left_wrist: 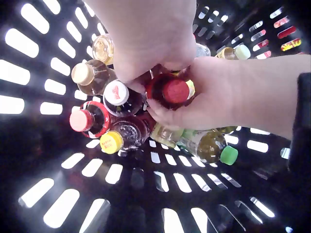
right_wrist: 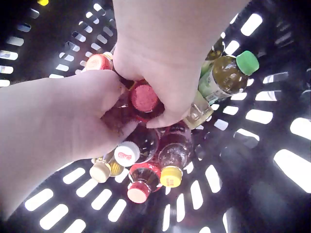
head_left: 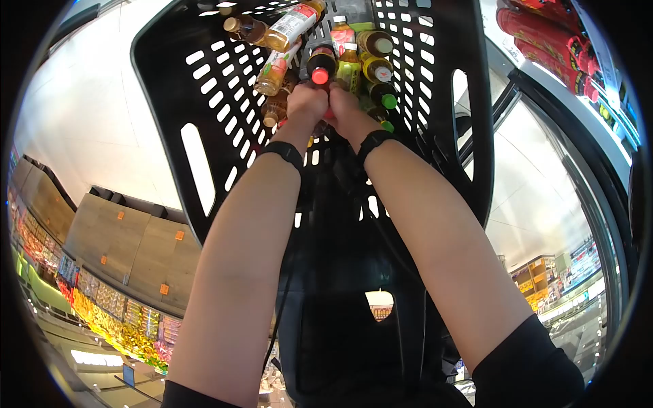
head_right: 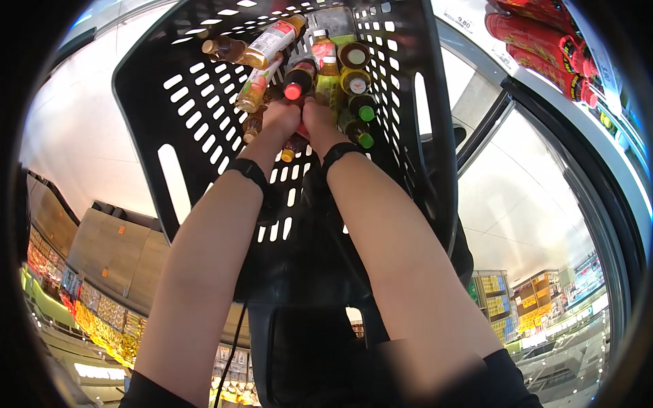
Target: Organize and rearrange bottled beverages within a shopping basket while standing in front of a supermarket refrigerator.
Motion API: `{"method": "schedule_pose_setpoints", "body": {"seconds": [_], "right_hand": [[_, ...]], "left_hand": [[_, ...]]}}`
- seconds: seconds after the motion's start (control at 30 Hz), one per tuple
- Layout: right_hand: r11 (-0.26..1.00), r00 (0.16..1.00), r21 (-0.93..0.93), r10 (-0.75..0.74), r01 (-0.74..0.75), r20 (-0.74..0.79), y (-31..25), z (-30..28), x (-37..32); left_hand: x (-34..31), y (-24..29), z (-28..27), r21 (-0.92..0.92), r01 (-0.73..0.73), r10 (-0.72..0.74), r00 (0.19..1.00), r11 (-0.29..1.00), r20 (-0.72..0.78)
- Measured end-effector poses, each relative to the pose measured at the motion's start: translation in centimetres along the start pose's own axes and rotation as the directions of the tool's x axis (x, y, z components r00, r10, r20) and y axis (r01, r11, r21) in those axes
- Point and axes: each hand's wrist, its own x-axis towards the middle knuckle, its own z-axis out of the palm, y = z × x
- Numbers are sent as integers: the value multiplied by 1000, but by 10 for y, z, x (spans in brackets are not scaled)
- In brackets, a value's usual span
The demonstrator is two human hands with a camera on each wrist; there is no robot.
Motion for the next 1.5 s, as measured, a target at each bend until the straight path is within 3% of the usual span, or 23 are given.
{"method": "schedule_pose_setpoints", "body": {"seconds": [0.1,0.17,0.23,0.27,0.3,0.37,0.4,0.47,0.5,0.63,0.7,0.77,0.83,0.9,0.93,0.97,1.0,1.03,1.17,1.23,1.3,1.33,1.5], "right_hand": [[997,997,1,-71,71,-2,1,-10,-34],[944,959,-171,-279,282,44,20,-23,-40],[921,952,-266,-304,284,-36,28,-25,-67],[892,931,-327,-356,312,-82,29,-28,-101],[858,902,-387,-413,339,-124,28,-30,-133],[861,914,-412,-383,299,-138,39,-43,-163],[838,908,-446,-402,314,-118,40,-52,-177],[806,897,-483,-433,342,-87,40,-69,-221],[836,915,-423,-401,349,-38,36,-77,-247],[884,934,-300,-333,358,131,6,-90,-379],[853,911,-325,-356,407,207,-8,-101,-432],[807,851,-335,-351,486,390,-24,-113,-484],[733,806,-427,-276,529,524,-44,-123,-543],[669,782,-482,-250,566,571,-63,-129,-607],[550,744,-540,-257,637,616,-72,-138,-631],[533,731,-533,-282,658,621,-82,-148,-652],[435,667,-528,-281,729,690,-88,-159,-673],[332,601,-514,-271,791,752,-93,-167,-697],[317,540,-450,-322,835,777,-115,-198,-789],[263,515,-443,-419,857,748,-119,-205,-833],[248,420,-339,-518,907,745,-119,-209,-860],[217,325,-244,-552,945,768,-118,-212,-867],[395,156,179,-679,901,717,-97,-213,-903]], "left_hand": [[-41,3,-8,-89,74,-79,995,993,-54],[-67,-8,-11,-171,71,-86,993,983,-84],[-106,-14,-17,-431,82,-158,977,898,-144],[-123,-16,-20,-437,112,-205,964,893,-172],[-134,-19,-25,-467,191,-254,964,864,-76],[-126,-57,-1,-618,149,-206,978,772,-20],[-156,-41,-29,-678,250,-182,968,692,171],[-191,-32,-58,-748,275,-165,961,604,220],[-207,-29,-73,-796,313,-147,949,518,278],[-253,-27,-128,-777,234,-98,971,584,218],[-271,-28,-152,-775,179,-36,980,606,198],[-314,-8,-191,-711,191,79,941,676,328],[-359,7,-215,-707,139,131,940,693,314],[-398,13,-243,-746,235,458,664,624,592],[-421,16,-251,-772,255,555,569,582,606],[-441,18,-257,-791,279,645,464,545,607],[-451,12,-253,-793,240,595,551,559,586],[-473,17,-257,-787,262,624,493,558,606],[-579,44,-266,-852,160,812,260,498,523],[-617,58,-264,-845,99,819,209,526,535],[-645,76,-256,-827,-49,828,59,560,557],[-665,89,-255,-815,-102,821,33,571,571],[-743,127,-248,-839,-308,891,73,448,448]]}}
